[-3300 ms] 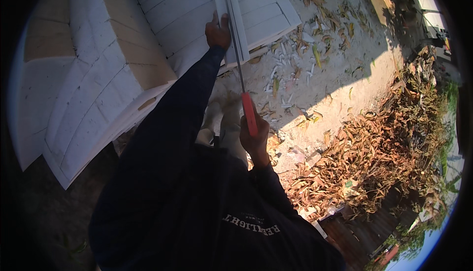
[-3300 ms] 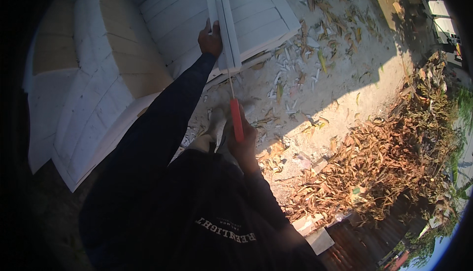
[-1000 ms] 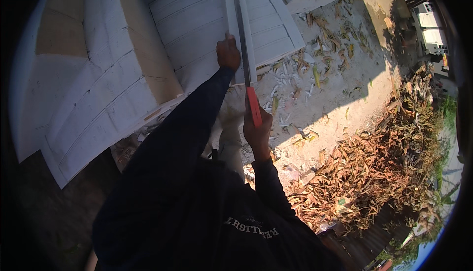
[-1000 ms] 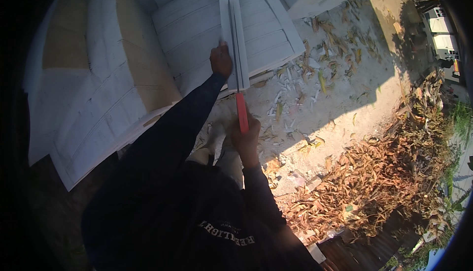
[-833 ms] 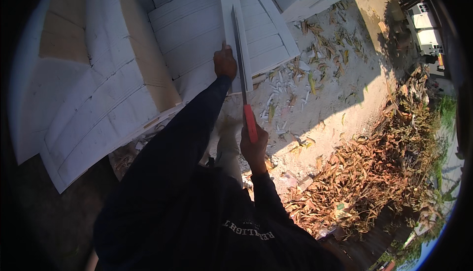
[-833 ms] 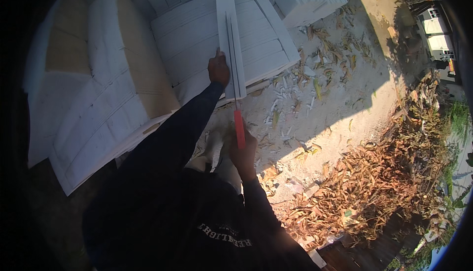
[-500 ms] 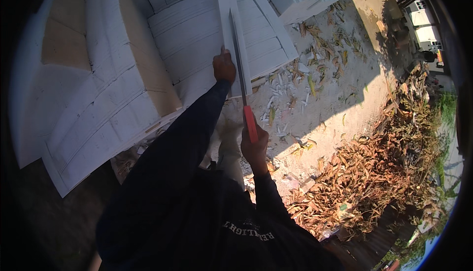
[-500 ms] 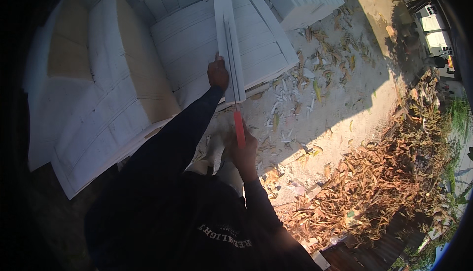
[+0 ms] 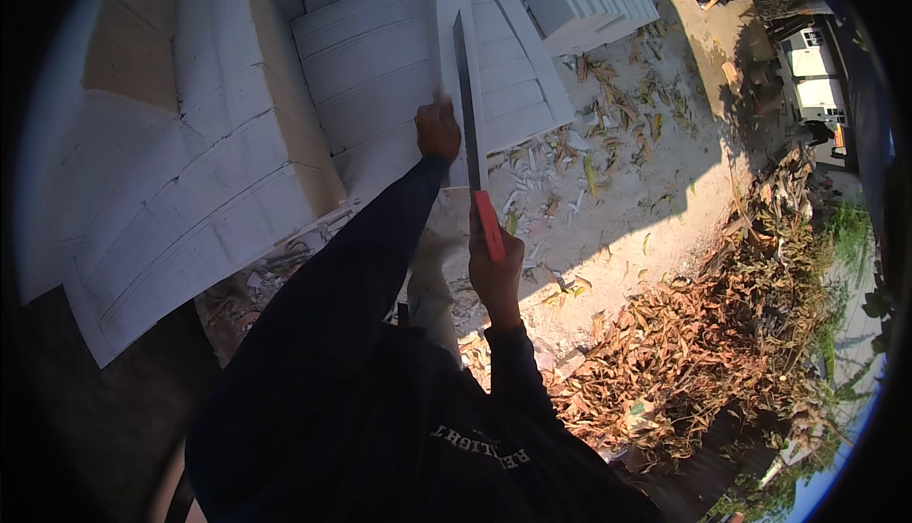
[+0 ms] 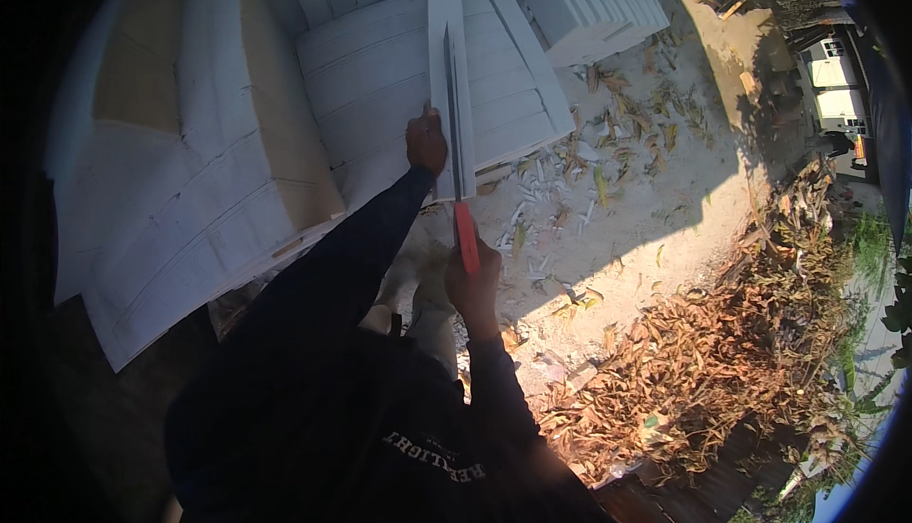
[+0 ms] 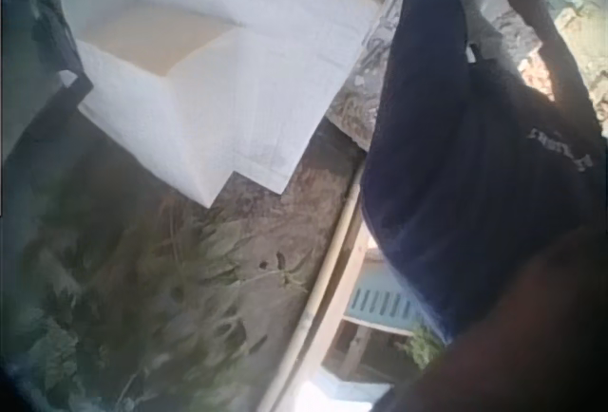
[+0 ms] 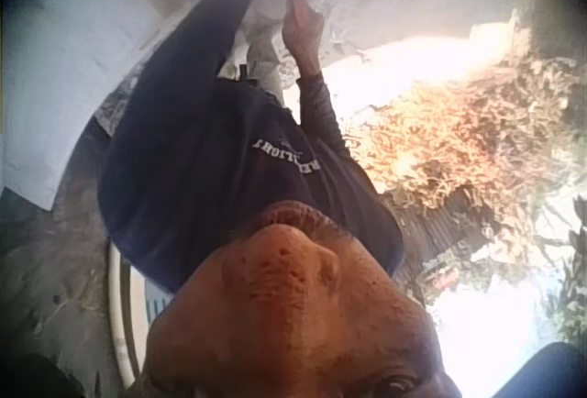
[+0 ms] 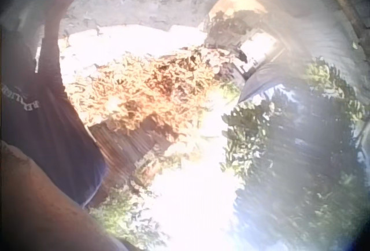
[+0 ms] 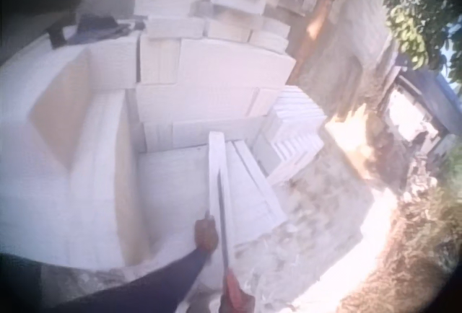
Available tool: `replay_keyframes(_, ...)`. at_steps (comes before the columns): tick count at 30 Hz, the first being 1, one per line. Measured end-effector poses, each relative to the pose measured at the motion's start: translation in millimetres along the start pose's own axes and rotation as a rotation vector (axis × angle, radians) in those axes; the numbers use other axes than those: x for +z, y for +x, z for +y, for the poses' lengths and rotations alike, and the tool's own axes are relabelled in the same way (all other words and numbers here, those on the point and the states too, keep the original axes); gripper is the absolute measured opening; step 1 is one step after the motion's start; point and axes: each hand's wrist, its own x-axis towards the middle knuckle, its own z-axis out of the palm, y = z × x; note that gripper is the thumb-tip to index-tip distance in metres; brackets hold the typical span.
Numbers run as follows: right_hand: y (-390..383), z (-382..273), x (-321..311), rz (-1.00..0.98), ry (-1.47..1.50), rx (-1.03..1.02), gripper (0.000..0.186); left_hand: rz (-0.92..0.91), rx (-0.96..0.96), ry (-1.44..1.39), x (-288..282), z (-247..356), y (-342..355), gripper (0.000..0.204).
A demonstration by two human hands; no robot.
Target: The person uses a hand saw to cut a long white wooden plank resting on a stack of similar planks. After completing the cut, the person picks up the sawn piece and places it on the pile, then picks up another plank to continue the process.
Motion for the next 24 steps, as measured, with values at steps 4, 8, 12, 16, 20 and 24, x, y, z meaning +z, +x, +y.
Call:
replay_keyframes(4, -17, 0, -8, 0.011, -0.070, -0.035, 0.029, 0.039, 0.006, -0.043, 8, -14, 8, 0.046)
replay_keyframes(8, 12, -17, -15, -0.046, -0.119, 0.034, 0.022, 0.039, 0.024, -0.038, 15, -20, 5, 0.047)
replay_keyframes(12, -10, -2, -20, -0.028, -0.098, 0.046, 0.020, 0.039, -0.009, -0.032, 11, -13, 3, 0.048)
replay_keyframes(16, -1, -17, -16, -0.012, -0.017, 0.038, 0.021, 0.058, -0.023, -0.073, 18, -29, 17, 0.048)
replay_keyframes(20, 9, -4, -11, -0.021, -0.023, -0.034, 0.016, 0.007, -0.008, -0.006, 9, -15, 7, 0.048)
replay_keyframes(24, -15, -6, -12, 0.062, 0.008, -0.114, 0.022, 0.021, -0.015, -0.088, 12, -24, 11, 0.048)
